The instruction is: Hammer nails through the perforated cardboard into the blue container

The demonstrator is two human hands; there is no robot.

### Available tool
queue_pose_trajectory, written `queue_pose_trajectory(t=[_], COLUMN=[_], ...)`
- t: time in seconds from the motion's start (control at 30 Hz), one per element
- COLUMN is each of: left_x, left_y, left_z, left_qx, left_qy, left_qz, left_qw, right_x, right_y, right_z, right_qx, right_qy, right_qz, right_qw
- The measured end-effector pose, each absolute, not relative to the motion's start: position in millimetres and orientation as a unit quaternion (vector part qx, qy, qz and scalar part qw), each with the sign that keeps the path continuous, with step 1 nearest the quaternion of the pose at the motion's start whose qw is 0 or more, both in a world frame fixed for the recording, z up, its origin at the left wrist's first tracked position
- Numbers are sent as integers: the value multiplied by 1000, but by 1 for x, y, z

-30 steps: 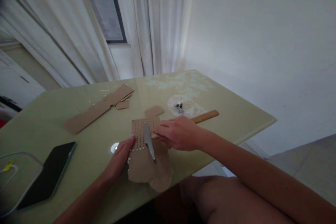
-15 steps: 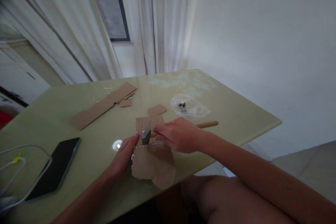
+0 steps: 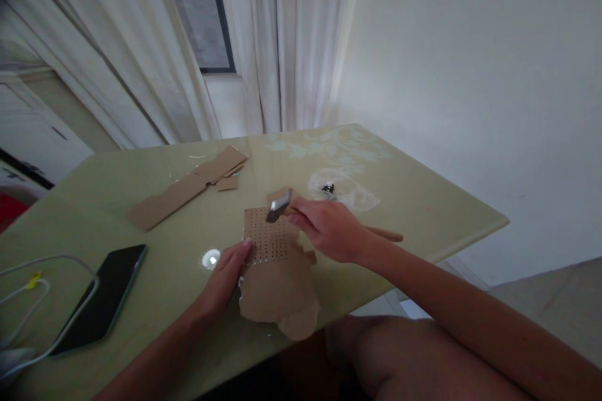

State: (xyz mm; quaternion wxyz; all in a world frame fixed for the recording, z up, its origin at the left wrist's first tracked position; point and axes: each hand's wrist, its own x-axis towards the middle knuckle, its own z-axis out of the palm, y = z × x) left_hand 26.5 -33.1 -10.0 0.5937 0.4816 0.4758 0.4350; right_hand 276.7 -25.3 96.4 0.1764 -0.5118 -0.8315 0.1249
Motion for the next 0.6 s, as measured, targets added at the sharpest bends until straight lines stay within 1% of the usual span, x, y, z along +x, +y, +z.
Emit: queue_pose_trajectory(t=[0.1, 0.2, 0.3, 0.4, 0.47, 0.6], left_x=[26, 23, 19, 16, 15, 16], left_y=[-34, -35, -35, -33, -33, -34], left_z=[-14, -20, -29, -34, -32, -20], left_qx=[489, 470, 437, 408, 381, 319], left_qy=[460, 448, 447, 468, 483, 499], left_qz=[444, 458, 489, 516, 525, 529], left_qw=[594, 607, 608, 590, 588, 608], right_x=[287, 294, 296, 291, 287, 280], right_y=[-16, -6, 5, 16, 25, 44], right_z=[89, 79, 70, 62, 54, 31], right_qx=[-564, -602, -621, -633, -643, -656], right_qy=[-773, -735, -717, -720, -719, -710], right_qz=[154, 167, 175, 153, 136, 132], right_qw=[248, 264, 264, 241, 225, 220])
